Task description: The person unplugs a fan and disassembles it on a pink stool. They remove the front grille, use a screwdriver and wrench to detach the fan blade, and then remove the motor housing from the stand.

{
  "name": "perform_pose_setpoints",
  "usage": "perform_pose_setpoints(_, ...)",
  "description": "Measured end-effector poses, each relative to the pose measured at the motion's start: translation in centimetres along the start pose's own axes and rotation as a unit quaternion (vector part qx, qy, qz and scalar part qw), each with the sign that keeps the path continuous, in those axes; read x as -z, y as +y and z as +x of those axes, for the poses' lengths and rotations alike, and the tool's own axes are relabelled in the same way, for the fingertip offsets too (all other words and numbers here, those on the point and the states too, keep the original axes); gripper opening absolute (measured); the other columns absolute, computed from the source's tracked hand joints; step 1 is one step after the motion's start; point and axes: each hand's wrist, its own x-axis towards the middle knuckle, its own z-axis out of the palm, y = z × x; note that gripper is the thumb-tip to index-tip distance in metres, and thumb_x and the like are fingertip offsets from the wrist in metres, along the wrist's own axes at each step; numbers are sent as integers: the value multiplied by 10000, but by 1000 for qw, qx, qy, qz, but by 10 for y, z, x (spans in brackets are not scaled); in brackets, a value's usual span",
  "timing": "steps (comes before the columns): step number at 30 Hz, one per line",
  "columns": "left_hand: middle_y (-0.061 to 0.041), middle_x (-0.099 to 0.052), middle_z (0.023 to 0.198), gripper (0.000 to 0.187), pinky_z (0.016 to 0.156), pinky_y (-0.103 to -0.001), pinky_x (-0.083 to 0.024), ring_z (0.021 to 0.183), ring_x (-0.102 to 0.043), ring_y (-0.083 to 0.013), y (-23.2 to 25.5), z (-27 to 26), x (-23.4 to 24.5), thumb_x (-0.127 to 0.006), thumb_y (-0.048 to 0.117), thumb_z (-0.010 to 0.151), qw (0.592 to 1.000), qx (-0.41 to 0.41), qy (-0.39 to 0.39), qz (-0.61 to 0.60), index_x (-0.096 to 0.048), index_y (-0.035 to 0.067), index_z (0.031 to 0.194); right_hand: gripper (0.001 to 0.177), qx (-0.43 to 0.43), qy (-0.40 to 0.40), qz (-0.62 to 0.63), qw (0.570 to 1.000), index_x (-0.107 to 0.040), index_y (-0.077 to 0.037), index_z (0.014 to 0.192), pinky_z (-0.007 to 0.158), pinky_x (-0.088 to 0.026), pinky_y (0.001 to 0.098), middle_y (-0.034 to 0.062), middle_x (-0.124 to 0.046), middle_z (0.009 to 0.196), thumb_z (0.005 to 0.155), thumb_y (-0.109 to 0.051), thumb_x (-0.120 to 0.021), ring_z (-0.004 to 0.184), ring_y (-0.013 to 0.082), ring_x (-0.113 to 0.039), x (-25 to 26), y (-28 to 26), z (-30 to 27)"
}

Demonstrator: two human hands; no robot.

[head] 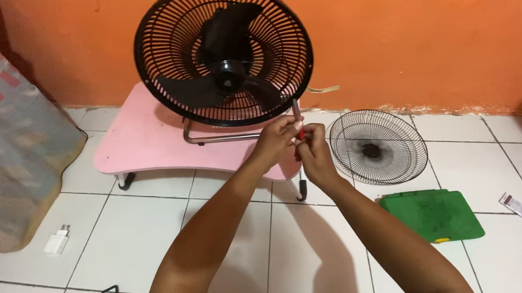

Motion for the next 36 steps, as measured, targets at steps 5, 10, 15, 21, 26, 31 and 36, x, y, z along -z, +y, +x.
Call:
perform_pose_setpoints(5,-19,-631,784,250,551,-294,-495,637,-572,-102,1,-7,17,-605,246,1037,999,19,-2,-43,-661,3,1015,318,-92,-40,-50,994,-345,-14,1247,668,-549,300,120,-638,991,1024,-85,-560,766,148,-642,-20,-22,1)
perform_pose_setpoints(10,-10,-583,749,322,544,-275,-493,622,-548,-85,-28,2,8,-557,304,1066,997,76,4,10,-634,-3,1005,323,-107,-52,-56,991,-373,-25,1199,722,-582,287,77,-653,994,996,-87,-616,850,123,-690,0,4,1)
perform_pose_setpoints(15,-91,-685,1047,408,802,-320,-493,926,-633,-176,-79,13,-44,-596,338,1050,988,-9,-85,128,-616,44,1333,252,-144,-15,-132,981,-517,-45,1086,691,-531,320,81,-603,937,951,-51,-729,823,143,-589,79,61,-18)
perform_pose_setpoints(21,-141,-725,1224,539,925,-340,-537,1102,-695,-223,-142,12,-135,-643,305,987,962,-1,-194,190,-513,70,1454,180,-394,146,-86,903,-567,-91,1036,640,-565,328,88,-662,893,948,-111,-723,736,175,-649,231,94,-104)
perform_pose_setpoints(26,-153,-704,1173,566,769,-369,-530,959,-658,-212,-200,-2,-222,-649,213,967,953,103,-244,150,-485,130,1503,215,-436,228,32,870,-549,-60,956,589,-592,374,80,-700,889,859,-40,-740,715,207,-673,290,129,-171)
perform_pose_setpoints(31,-182,-713,1055,616,752,-404,-551,885,-688,-294,-249,-25,-292,-638,107,959,939,188,-238,162,-442,203,1535,183,-469,230,86,849,-586,-68,983,607,-625,371,83,-677,829,906,-126,-742,701,203,-681,295,183,-204)
perform_pose_setpoints(36,-189,-710,1111,569,840,-448,-547,1005,-696,-360,-291,-36,-266,-632,26,921,920,-43,-166,354,-537,158,1465,289,-486,345,56,801,-616,-17,1103,517,-524,379,106,-624,867,987,-275,-675,703,257,-596,314,221,-266)
